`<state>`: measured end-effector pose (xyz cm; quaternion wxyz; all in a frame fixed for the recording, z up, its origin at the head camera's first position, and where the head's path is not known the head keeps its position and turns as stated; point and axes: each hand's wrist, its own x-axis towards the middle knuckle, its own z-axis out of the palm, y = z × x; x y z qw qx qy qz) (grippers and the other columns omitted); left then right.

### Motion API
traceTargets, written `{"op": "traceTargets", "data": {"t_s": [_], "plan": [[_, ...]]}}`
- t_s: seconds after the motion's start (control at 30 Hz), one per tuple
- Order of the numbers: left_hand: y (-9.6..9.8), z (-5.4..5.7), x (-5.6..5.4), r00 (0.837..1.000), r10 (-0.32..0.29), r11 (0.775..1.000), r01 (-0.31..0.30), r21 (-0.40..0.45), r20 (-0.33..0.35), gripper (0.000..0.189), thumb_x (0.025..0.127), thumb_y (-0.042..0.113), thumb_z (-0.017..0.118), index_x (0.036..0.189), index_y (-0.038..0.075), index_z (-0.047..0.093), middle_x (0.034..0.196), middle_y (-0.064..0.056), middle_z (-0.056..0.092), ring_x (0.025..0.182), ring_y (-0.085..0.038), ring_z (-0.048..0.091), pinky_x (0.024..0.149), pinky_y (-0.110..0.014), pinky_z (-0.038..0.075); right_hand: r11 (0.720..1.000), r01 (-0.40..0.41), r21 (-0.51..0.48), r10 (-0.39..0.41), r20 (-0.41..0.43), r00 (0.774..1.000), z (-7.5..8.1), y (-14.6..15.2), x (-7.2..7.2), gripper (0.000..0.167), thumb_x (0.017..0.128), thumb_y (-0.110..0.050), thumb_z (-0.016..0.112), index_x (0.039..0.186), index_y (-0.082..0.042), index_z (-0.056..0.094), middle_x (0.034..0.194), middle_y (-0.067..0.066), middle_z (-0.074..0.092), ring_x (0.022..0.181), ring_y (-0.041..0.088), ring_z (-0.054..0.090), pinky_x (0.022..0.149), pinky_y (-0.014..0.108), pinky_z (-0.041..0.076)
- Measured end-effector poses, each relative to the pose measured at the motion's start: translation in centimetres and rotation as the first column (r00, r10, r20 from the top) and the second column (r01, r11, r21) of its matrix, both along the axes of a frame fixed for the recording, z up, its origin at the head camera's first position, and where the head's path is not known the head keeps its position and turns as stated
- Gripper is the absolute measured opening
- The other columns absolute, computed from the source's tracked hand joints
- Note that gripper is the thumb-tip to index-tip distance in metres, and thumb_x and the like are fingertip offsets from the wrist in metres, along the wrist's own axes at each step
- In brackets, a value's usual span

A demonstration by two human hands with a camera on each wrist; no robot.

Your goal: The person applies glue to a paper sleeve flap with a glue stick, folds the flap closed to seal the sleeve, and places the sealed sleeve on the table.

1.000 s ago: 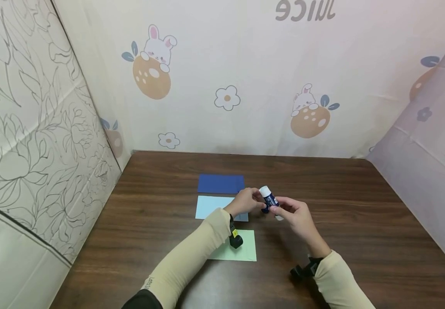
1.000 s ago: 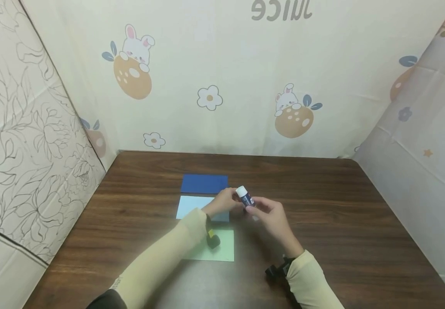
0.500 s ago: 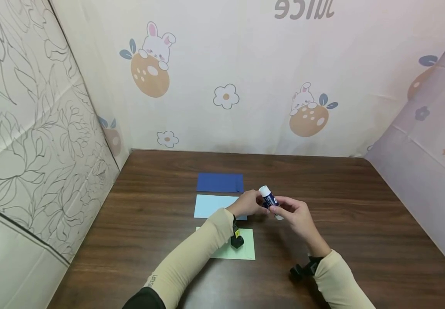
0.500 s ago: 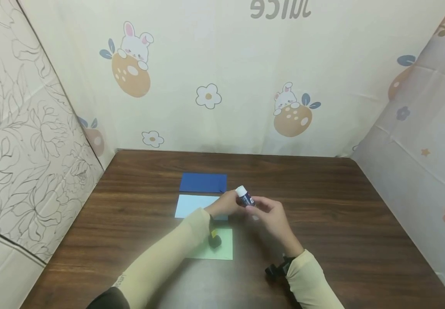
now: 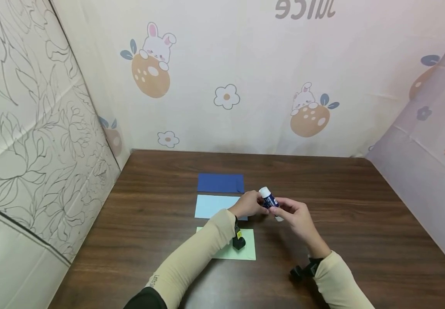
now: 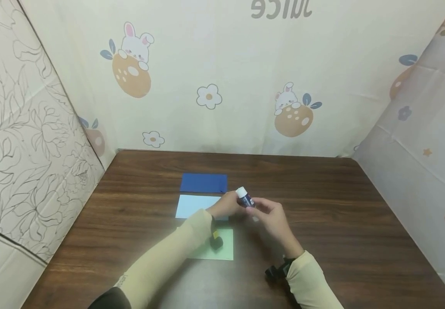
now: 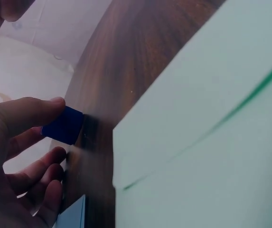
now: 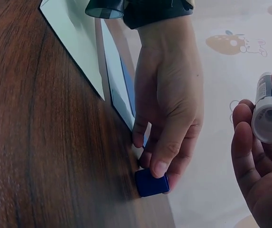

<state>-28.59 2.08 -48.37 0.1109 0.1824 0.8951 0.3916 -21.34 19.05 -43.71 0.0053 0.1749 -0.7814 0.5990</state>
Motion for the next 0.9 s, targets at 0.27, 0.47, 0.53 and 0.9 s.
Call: {"op": "traceTargets", "data": {"t_s": [0.27, 0.47, 0.53, 0.9], "plan": [[-0.1, -0.5, -0.2, 1.000, 0.010, 0.999, -0.010, 0.033, 0.001, 0.029, 0.085, 0.022, 0.076, 0.110, 0.008, 0.071, 0.099, -0.002, 0.073, 0.085, -0.008, 0.064, 0.080, -0.024, 0.051, 1.000, 0.000, 0.013, 0.000, 0.000, 1.000, -0.1, 0.2, 0.0, 0.027, 0.093, -0.006, 0.064, 0.113, 0.011, 0.064, 0.086, -0.014, 0.066, 0.075, 0.010, 0.064, 0.067, 0.022, 0.054], [-0.2, -0.6, -0.1, 1.000, 0.024, 0.996, -0.024, 0.082, 0.010, 0.029, 0.086, 0.022, 0.075, 0.111, 0.010, 0.070, 0.097, -0.001, 0.073, 0.082, -0.006, 0.061, 0.076, -0.022, 0.050, 1.000, 0.006, 0.008, -0.006, 0.008, 1.000, -0.2, 0.2, 0.0, 0.027, 0.092, -0.005, 0.064, 0.113, 0.012, 0.063, 0.086, -0.015, 0.066, 0.074, 0.010, 0.065, 0.066, 0.022, 0.054], [-0.2, -0.5, 0.1, 0.999, 0.028, 0.994, -0.030, 0.103, 0.019, 0.027, 0.087, 0.021, 0.074, 0.111, 0.009, 0.070, 0.095, -0.001, 0.072, 0.079, -0.006, 0.059, 0.072, -0.021, 0.048, 1.000, 0.002, 0.004, -0.002, 0.005, 1.000, -0.3, 0.2, 0.0, 0.027, 0.092, -0.005, 0.064, 0.113, 0.013, 0.063, 0.085, -0.014, 0.066, 0.074, 0.011, 0.065, 0.066, 0.023, 0.054], [-1.4, 0.0, 0.7, 0.996, 0.089, 0.966, -0.092, 0.241, 0.020, 0.027, 0.089, 0.021, 0.071, 0.114, 0.011, 0.066, 0.102, -0.002, 0.071, 0.087, -0.006, 0.062, 0.075, -0.021, 0.051, 1.000, -0.006, 0.009, 0.006, 0.009, 1.000, -0.5, 0.3, 0.0, 0.027, 0.093, -0.006, 0.064, 0.113, 0.012, 0.063, 0.086, -0.015, 0.067, 0.075, 0.014, 0.067, 0.066, 0.023, 0.054]]}}
